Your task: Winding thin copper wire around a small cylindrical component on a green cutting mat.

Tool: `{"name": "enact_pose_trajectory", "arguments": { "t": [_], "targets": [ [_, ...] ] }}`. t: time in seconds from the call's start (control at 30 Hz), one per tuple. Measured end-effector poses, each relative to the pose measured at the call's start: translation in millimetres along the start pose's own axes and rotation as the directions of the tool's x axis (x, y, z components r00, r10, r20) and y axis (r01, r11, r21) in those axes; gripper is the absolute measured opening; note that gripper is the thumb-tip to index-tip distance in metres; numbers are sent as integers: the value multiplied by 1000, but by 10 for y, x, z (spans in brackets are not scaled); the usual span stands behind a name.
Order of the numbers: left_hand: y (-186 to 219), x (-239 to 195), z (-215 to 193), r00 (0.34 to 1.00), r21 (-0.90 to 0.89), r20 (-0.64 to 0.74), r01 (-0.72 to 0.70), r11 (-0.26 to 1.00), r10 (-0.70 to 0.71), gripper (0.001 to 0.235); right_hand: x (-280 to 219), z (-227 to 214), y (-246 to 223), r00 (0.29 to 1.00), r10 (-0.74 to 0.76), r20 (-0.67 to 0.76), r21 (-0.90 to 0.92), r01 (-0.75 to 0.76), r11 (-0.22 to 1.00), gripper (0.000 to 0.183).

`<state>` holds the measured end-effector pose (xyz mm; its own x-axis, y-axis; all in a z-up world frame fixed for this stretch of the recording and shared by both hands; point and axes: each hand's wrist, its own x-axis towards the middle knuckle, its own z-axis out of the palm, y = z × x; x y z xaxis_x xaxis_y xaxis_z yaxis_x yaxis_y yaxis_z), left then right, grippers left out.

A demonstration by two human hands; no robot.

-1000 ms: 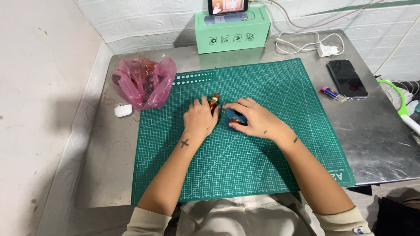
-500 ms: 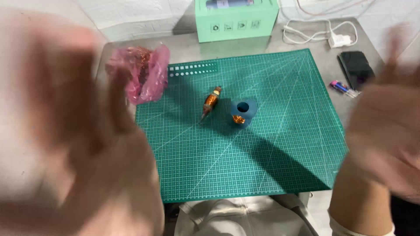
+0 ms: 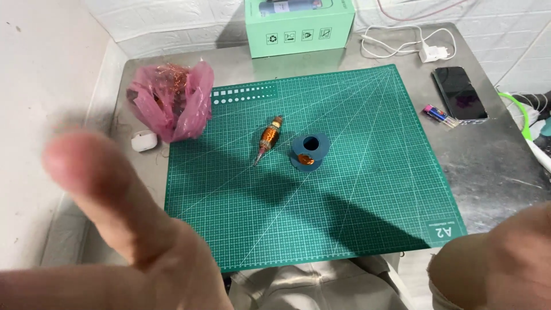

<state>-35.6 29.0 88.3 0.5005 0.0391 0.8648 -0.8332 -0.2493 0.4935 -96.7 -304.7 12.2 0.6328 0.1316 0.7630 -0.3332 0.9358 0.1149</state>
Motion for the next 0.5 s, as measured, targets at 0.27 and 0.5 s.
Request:
{"name": "enact_pose_trajectory", "arguments": {
  "t": [0.27, 0.5],
  "targets": [
    [-1910, -989, -181, 999, 1, -31, -32, 999, 32, 51, 14, -93, 183, 999, -9, 39, 41, 8, 999, 72],
    [33, -183, 119, 999, 15, -49, 18, 1000, -17, 55, -80, -110, 129, 1000, -26, -10, 80, 27, 996, 78]
  ]
}}
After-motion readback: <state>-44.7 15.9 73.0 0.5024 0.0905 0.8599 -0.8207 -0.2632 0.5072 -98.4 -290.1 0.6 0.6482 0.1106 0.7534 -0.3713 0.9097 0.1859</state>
